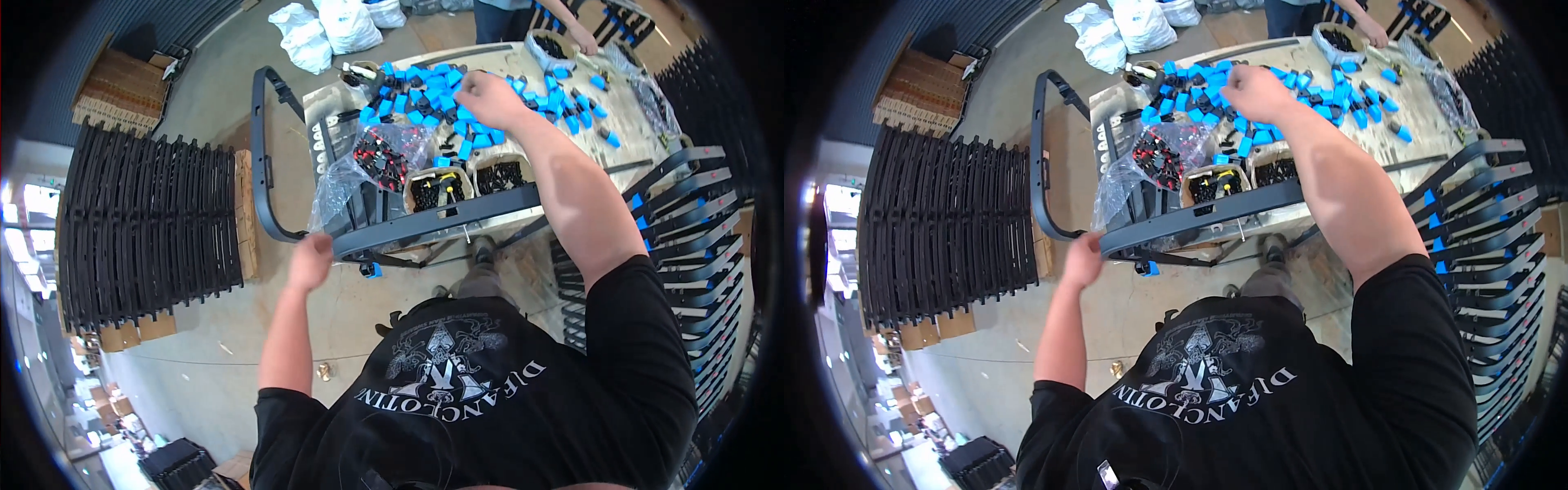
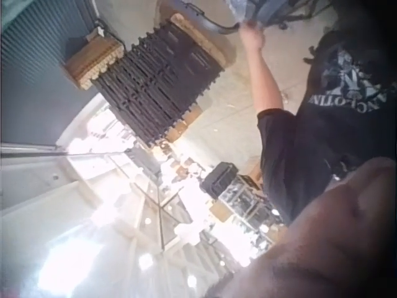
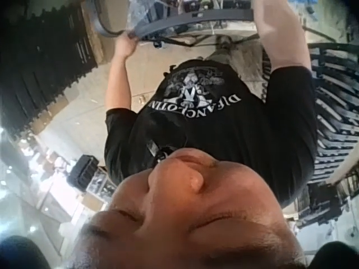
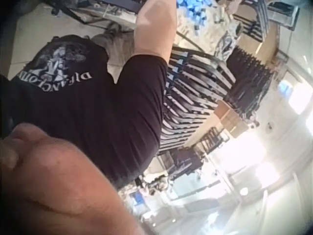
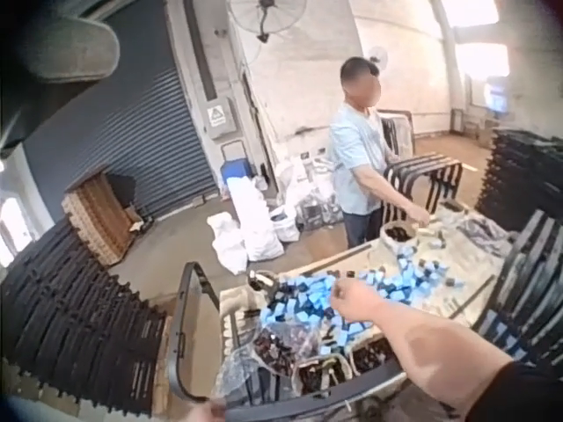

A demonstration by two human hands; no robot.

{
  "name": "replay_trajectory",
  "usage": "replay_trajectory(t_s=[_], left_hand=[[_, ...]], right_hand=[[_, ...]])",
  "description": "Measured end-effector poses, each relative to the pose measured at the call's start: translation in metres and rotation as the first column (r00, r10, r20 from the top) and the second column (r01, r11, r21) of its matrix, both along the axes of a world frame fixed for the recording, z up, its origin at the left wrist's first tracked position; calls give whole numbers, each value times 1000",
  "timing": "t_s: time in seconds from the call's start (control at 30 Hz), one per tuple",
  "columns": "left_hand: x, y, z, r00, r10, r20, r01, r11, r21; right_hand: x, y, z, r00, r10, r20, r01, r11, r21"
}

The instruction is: Assembling blue plastic caps and metal components onto a black metal chair or cart frame in a factory setting.

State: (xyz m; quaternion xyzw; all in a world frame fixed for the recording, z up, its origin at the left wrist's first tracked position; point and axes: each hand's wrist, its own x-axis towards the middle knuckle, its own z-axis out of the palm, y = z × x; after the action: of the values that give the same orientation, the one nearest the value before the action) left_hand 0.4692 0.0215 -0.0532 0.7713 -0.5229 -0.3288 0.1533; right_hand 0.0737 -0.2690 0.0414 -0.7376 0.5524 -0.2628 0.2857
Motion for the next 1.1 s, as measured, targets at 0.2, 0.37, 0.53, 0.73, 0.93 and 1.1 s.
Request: replay_trajectory(t_s=[0.2, 0.37, 0.53, 0.73, 0.93, 1.1], left_hand=[[-42, -144, 15, 958, -267, 109, 281, 948, -148], [-52, -213, -45, 800, -306, 517, 425, 896, -127], [-58, -231, -54, 792, -267, 549, 260, 961, 93], [-75, -224, -55, 767, -289, 573, 376, 926, -37], [-69, -229, -61, 674, -379, 634, 487, 874, 6], [-79, -231, -52, 697, -411, 587, 495, 869, 20]], right_hand=[[3, -4, -13, 963, 258, -85, -251, 965, 81], [0, -1, -15, 954, 282, -102, -267, 954, 137], [-2, -3, -13, 931, 337, -141, -311, 934, 179], [-5, -3, -13, 921, 357, -154, -323, 923, 212], [-4, -3, -23, 918, 365, -156, -333, 922, 200], [-6, -4, -25, 907, 375, -191, -338, 920, 200]])
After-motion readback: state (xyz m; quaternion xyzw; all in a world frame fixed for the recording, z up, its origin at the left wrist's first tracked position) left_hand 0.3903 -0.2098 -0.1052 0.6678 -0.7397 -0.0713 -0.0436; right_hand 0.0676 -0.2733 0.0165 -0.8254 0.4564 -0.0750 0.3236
